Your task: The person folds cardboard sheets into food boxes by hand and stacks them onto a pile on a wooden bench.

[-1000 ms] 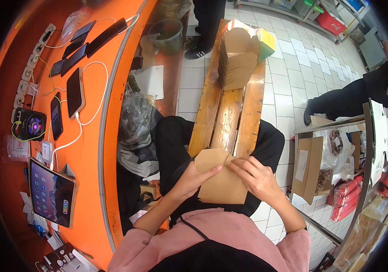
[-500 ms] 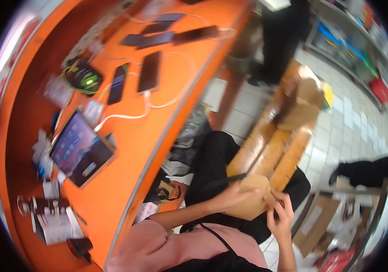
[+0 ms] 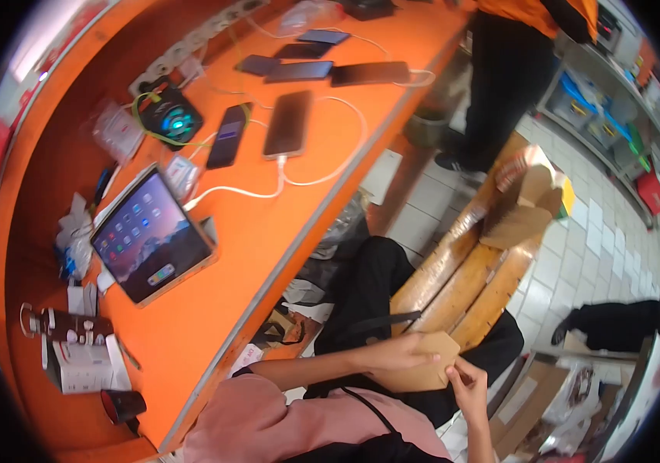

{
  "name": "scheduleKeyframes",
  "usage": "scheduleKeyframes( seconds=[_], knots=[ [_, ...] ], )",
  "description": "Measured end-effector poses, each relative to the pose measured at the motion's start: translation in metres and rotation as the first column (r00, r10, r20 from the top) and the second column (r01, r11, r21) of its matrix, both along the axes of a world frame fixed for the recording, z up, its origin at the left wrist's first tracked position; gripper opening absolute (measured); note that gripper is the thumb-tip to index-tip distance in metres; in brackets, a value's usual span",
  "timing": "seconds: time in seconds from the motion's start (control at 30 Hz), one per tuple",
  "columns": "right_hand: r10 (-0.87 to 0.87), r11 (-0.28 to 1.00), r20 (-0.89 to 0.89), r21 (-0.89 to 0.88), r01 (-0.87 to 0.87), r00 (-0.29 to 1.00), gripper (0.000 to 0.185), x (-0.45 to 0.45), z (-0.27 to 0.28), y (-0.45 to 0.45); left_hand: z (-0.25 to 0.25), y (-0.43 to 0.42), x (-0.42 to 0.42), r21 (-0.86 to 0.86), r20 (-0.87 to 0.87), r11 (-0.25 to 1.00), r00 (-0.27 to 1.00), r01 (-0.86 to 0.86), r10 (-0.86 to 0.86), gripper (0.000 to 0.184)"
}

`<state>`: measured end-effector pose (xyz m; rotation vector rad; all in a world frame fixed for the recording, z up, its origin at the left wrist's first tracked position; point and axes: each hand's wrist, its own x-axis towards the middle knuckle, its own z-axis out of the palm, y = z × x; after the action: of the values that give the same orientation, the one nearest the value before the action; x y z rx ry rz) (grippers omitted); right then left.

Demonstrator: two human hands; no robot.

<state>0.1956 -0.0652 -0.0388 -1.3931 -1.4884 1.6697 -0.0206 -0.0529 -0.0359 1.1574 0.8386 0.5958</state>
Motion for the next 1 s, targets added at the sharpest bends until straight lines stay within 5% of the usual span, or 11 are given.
scheduleKeyframes(
  seconds=[0.1,0.17,0.27,0.33,0.4,0.47,0.53,0.6,0.7,0.87,1.0],
  knots=[
    [0.097,0.995,-0.341,0.015,-0.098,0.935,0.048,0.007,0.005,0.013,0.020,0.019,-0.003,-0.169,0.157,0.984,0.984,-0.059,0.086,0.042],
    [0.165,0.986,-0.213,0.022,-0.164,0.963,0.054,0.007,0.020,0.027,0.006,0.032,-0.001,-0.154,0.082,0.981,0.988,-0.117,0.131,0.049],
    [-0.047,0.996,-0.204,-0.082,0.031,0.978,0.050,0.018,0.016,0.038,0.016,0.056,-0.007,-0.485,0.477,0.874,0.845,0.023,0.243,0.049],
    [-0.281,0.944,-0.390,-0.278,0.179,0.877,0.049,0.025,0.031,0.050,0.002,0.063,-0.024,-0.226,0.502,0.956,0.864,0.187,-0.050,0.049],
    [-0.358,0.917,-0.408,-0.320,0.236,0.840,0.048,0.032,0.035,0.056,0.014,0.051,-0.021,0.125,0.242,0.964,0.935,0.235,-0.259,0.047],
    [-0.375,0.912,-0.324,-0.298,0.282,0.869,0.047,0.034,0.030,0.059,0.004,0.041,-0.008,0.134,0.211,0.981,0.964,0.137,-0.163,0.041],
    [-0.414,0.837,0.095,0.431,0.337,0.905,0.040,0.020,0.026,0.060,0.008,0.037,0.002,0.111,0.007,0.992,0.998,-0.064,0.063,0.034],
    [-0.487,0.572,0.391,0.819,-0.053,0.781,0.046,0.009,0.050,0.055,0.014,0.035,0.011,0.113,0.033,0.980,0.987,-0.161,0.158,0.031],
    [-0.207,0.664,0.366,0.733,-0.144,0.907,0.051,-0.015,0.059,0.043,0.012,0.032,0.016,0.124,0.045,0.957,0.965,-0.260,0.257,0.029],
    [-0.166,0.748,0.199,0.663,-0.008,0.966,0.033,-0.024,0.032,0.035,0.018,0.034,0.016,0.386,-0.227,0.906,0.934,-0.175,0.277,0.020],
    [-0.235,0.701,0.171,0.712,0.045,0.957,0.022,-0.023,0.020,0.030,0.005,0.028,0.020,0.339,-0.238,0.920,0.929,-0.194,0.284,0.022]
  ],
)
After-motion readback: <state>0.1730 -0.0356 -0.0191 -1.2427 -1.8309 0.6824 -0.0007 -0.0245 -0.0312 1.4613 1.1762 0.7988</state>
